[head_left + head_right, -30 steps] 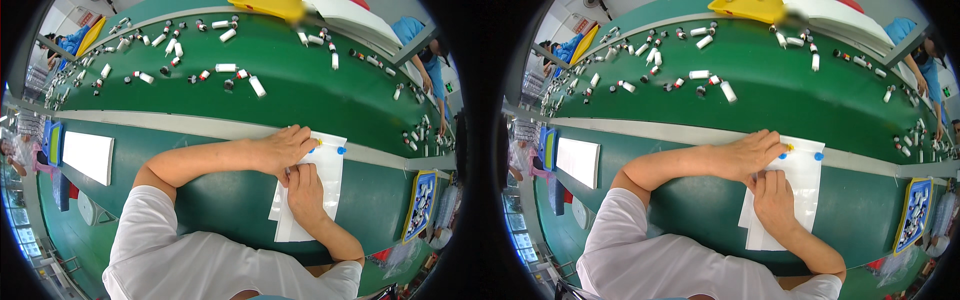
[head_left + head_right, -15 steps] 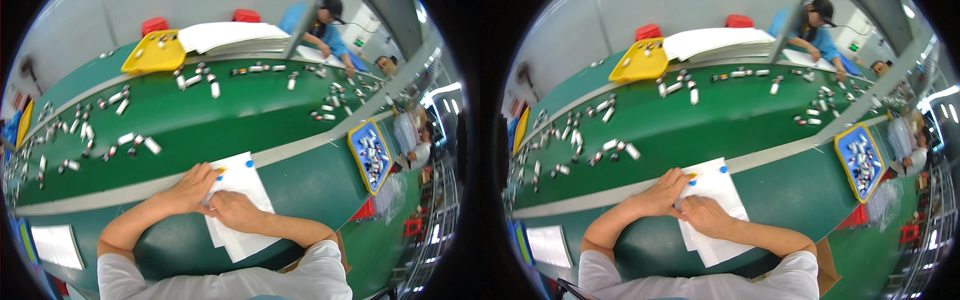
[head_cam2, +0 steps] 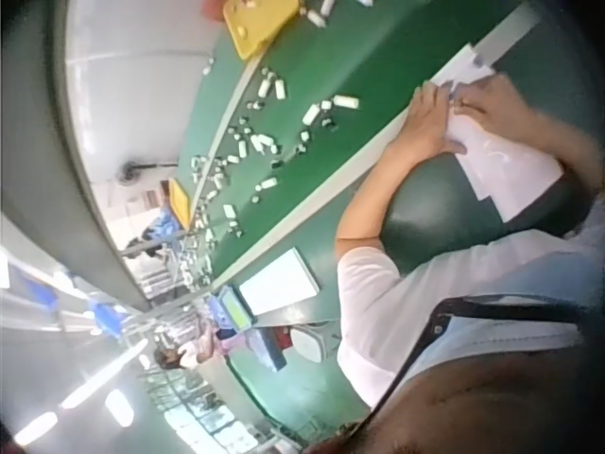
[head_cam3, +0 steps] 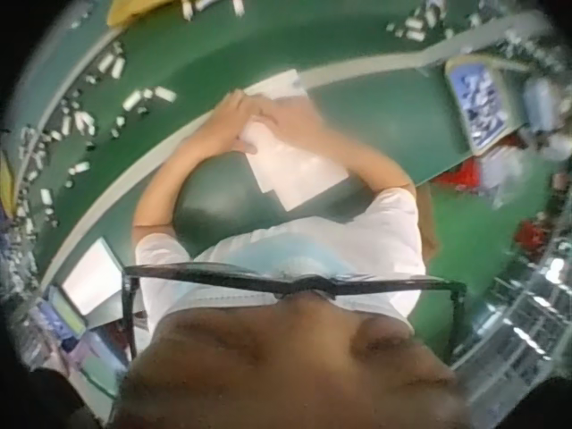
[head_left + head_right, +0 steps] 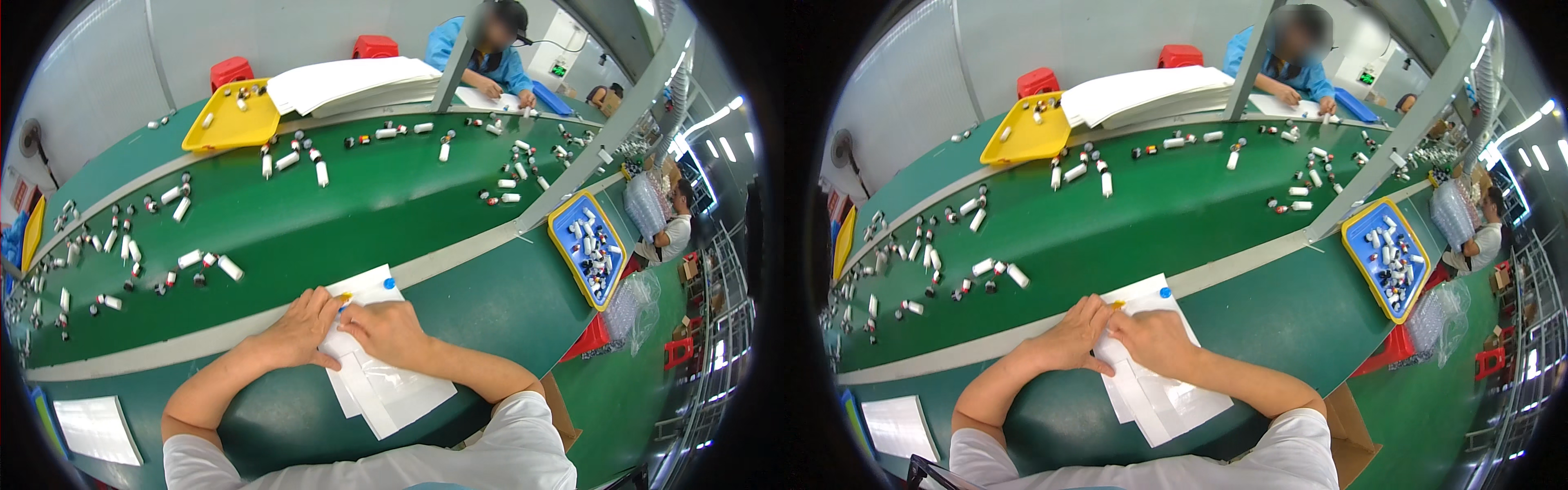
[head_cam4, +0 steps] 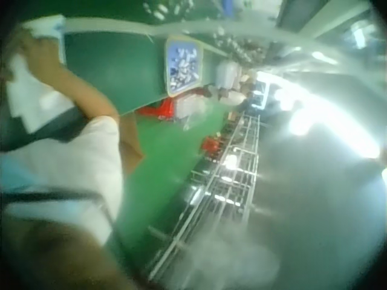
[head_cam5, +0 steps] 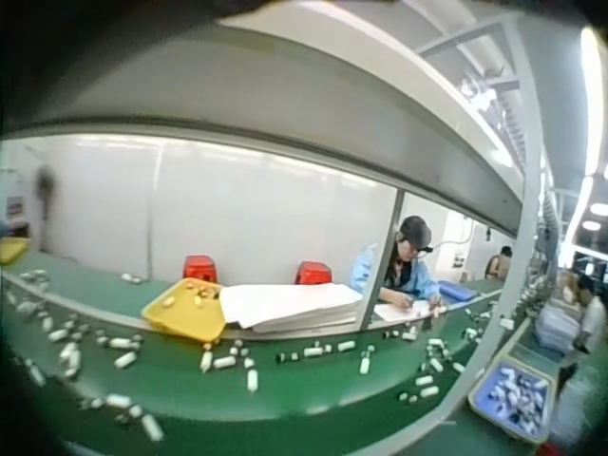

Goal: Manually assemble and wrap small cylindrical electronic or plastic components at an industrial workstation.

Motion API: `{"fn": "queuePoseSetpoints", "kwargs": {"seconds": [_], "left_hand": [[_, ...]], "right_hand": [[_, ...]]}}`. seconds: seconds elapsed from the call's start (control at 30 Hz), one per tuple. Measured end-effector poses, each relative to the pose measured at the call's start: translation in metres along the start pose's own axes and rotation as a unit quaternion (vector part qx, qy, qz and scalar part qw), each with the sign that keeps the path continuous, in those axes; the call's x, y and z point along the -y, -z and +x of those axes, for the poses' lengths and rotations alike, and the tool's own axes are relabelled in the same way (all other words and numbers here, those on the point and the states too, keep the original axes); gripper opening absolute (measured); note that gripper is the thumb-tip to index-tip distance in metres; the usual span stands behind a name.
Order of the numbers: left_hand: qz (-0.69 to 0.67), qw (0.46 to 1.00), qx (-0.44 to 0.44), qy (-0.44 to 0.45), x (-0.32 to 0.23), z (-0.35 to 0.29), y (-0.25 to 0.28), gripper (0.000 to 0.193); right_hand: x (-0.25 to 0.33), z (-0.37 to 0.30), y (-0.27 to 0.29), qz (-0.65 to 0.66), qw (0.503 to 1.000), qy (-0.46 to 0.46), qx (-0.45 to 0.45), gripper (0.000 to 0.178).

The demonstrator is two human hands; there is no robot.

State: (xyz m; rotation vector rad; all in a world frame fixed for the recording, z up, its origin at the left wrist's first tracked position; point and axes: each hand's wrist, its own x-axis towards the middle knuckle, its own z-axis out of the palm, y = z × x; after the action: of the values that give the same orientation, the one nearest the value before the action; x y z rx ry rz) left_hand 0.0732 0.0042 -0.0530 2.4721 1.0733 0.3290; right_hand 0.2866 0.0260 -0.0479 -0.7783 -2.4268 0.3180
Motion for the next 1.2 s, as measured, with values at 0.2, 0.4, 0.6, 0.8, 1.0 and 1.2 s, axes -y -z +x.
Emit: {"fn": "queuePoseSetpoints", "kwargs": {"seconds": [0.2, 0.4, 0.6, 0.8, 1.0, 1.2], "left_hand": [[-0.016, 0.999, 0.015, 0.027, -0.002, 0.004, -0.001, 0.105], [-0.014, 0.999, 0.02, 0.025, -0.007, 0.007, -0.006, 0.107], [-0.024, 0.999, 0.019, 0.013, -0.005, 0.015, -0.004, 0.102], [-0.023, 1.0, -0.004, 0.01, 0.003, 0.012, -0.006, 0.085], [-0.028, 0.977, -0.206, 0.046, 0.009, 0.034, -0.014, 0.05], [-0.067, 0.967, -0.202, 0.138, 0.008, 0.035, -0.01, 0.053]], "right_hand": [[-0.053, 0.024, 0.025, 0.481, 0.858, -0.157, -0.091, 0.068], [-0.219, 0.014, 0.088, -0.212, 0.931, -0.154, -0.255, 0.098], [-0.303, -0.029, 0.126, -0.393, 0.844, -0.359, -0.07, 0.089], [-0.237, 0.024, 0.105, -0.375, 0.89, -0.255, -0.048, 0.084], [-0.318, -0.033, 0.128, -0.389, 0.791, -0.468, 0.067, 0.089], [-0.246, -0.009, 0.123, -0.303, 0.897, -0.309, -0.086, 0.097]]}}
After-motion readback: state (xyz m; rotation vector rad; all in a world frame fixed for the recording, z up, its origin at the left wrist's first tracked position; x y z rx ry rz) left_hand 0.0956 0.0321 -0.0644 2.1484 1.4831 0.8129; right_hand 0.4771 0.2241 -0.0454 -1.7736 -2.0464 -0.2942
